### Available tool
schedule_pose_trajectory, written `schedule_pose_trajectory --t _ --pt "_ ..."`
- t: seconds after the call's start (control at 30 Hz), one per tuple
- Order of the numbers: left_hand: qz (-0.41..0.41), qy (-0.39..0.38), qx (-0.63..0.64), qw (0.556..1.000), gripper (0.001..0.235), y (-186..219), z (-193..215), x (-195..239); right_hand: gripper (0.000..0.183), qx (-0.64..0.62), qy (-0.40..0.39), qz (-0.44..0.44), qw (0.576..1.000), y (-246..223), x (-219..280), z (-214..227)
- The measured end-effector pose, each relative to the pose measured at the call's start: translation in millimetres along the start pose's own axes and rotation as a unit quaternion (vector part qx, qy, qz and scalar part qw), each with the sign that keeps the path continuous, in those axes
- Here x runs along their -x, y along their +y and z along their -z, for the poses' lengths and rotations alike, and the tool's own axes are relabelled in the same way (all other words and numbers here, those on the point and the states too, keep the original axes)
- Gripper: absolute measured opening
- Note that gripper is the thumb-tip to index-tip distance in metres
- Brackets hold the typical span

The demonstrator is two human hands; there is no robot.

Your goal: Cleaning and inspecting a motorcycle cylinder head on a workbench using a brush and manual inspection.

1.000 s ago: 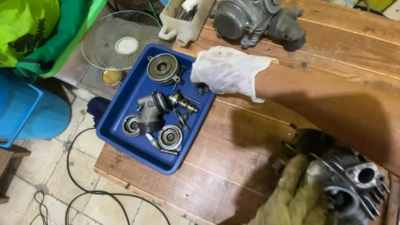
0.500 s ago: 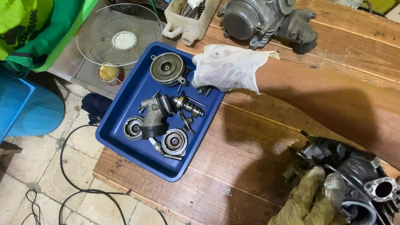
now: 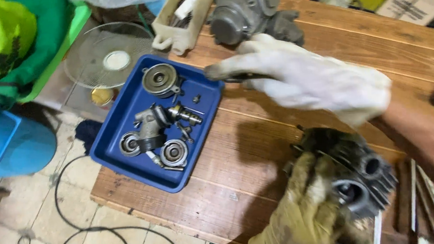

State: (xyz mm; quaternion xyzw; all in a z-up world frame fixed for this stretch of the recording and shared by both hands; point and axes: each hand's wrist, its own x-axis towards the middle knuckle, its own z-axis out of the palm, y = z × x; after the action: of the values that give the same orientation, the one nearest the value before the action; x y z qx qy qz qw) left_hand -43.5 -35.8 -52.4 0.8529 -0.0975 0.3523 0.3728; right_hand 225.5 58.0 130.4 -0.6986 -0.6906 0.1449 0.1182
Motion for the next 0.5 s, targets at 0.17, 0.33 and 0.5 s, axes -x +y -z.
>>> schedule_pose_trajectory --t 0.17,0.33,0.5 --pt "0.031 -0.02 -0.183 0.982 0.038 -16.1 27.2 -70.8 0.042 -0.055 0.212 -0.117 0.969 -17.7 116.0 -15.6" --pt "-0.039 -0.016 -0.003 0.999 0.026 -39.5 19.3 -74.6 0.039 -0.148 0.416 -0.165 0.882 -74.4 210.3 -71.3" --pt "-0.127 0.012 -0.089 0.988 0.037 -40.6 26.9 -75.7 0.035 -0.437 0.551 -0.119 0.701 -118.0 240.5 -128.9"
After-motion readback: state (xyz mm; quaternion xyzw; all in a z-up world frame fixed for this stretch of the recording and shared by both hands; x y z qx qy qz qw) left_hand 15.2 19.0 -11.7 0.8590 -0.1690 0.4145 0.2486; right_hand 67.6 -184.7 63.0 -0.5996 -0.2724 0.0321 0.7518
